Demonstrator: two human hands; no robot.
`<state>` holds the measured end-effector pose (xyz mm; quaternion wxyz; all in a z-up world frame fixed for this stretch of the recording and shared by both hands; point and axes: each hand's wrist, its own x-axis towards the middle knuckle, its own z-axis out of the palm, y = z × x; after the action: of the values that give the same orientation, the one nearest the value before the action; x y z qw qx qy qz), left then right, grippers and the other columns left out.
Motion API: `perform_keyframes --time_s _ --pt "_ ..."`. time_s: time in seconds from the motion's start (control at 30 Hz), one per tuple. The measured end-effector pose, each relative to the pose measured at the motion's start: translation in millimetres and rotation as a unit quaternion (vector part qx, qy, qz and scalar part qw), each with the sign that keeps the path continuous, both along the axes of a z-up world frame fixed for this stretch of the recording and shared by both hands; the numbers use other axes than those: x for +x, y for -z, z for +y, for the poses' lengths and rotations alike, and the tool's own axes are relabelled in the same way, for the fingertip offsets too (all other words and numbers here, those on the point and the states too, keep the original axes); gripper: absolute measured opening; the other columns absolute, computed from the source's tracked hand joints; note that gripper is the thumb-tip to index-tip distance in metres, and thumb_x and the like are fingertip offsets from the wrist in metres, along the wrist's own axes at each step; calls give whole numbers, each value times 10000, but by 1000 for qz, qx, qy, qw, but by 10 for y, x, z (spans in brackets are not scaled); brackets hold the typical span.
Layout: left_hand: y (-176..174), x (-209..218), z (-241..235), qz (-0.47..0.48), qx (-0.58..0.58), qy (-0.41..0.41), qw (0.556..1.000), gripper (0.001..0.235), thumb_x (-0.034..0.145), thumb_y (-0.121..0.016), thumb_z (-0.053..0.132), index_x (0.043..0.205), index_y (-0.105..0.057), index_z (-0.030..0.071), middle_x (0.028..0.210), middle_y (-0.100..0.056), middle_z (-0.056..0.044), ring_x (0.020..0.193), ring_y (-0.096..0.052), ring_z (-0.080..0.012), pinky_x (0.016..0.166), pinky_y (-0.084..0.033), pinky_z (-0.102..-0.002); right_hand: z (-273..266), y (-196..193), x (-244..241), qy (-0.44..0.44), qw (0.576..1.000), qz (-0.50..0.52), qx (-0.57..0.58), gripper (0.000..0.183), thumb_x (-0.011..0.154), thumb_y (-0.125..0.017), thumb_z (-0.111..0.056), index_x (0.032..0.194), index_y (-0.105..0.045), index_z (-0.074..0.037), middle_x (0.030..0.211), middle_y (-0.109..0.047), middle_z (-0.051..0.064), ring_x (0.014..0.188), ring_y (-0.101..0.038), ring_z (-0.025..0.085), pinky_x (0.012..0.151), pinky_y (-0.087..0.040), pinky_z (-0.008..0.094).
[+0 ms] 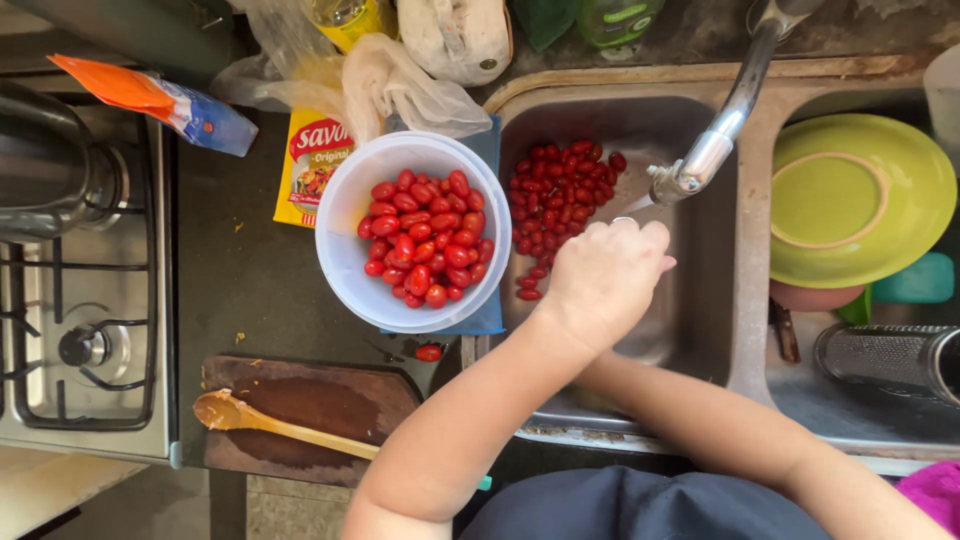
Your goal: Washing cherry tomatoes in a kitchen sink and placing them in a bowl
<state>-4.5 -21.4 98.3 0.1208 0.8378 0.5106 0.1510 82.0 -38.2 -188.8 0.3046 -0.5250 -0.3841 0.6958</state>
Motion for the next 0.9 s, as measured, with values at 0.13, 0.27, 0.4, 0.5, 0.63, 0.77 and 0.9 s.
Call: perform_keyframes --time_s 0.13,0.27,0.4,0.5,0.63,0.77,0.9 --pt "-448 -250 -4 20 9 -21 1000 232 775 -640 355 798 -526 154 675 -529 -34 649 -633 -285 547 -550 -424 -189 -7 -137 -17 993 104 -54 260 855 -472 -188 702 -634 -53 549 -498 35 490 -498 191 478 -374 362" --pt "-622 -735 93 92 28 -110 989 220 809 -616 401 828 -533 198 704 -525 -6 684 -629 -254 557 -557 -413 -330 -61 -326 -42 973 205 -99 285 858 -455 -183 704 -640 -30 549 -484 42 469 -472 185 458 -348 355" --pt "-380 -1278 158 144 -50 -227 962 264 861 -578 460 898 -517 206 821 -552 -48 805 -619 -296 640 -553 -460 81 -445 118 52 957 253 -132 129 825 -508 -96 785 -627 -63 665 -539 62 549 -524 190 479 -393 313" --pt "-390 -1385 110 162 -96 -273 943 259 855 -606 397 960 -554 167 944 -557 -74 900 -589 -340 681 -549 -494 610 -948 285 203 926 280 -149 206 774 -593 35 907 -605 -121 839 -627 89 676 -611 201 519 -472 254" --pt "-393 -1276 97 149 80 -257 952 290 794 -677 360 1014 -621 180 1068 -563 -62 1090 -515 -325 777 -513 -455 853 -1137 461 162 941 280 -102 139 831 -626 -33 895 -567 -141 739 -538 -16 522 -321 29 400 -223 102" --pt "-322 -828 140 -44 184 -125 974 133 878 -609 269 920 -593 144 896 -556 -52 900 -545 -276 812 -460 -384 834 -1615 356 81 954 280 -66 180 939 -562 -283 854 -522 -129 652 -305 -55 457 -177 1 328 -142 96" --pt "239 -380 83 18 96 -118 988 122 786 -599 258 803 -531 158 721 -517 -18 715 -580 -222 621 -493 -335 758 -1876 257 125 964 198 -123 442 933 -495 -518 736 -463 -124 604 -207 -71 447 -159 -15 331 -118 85"
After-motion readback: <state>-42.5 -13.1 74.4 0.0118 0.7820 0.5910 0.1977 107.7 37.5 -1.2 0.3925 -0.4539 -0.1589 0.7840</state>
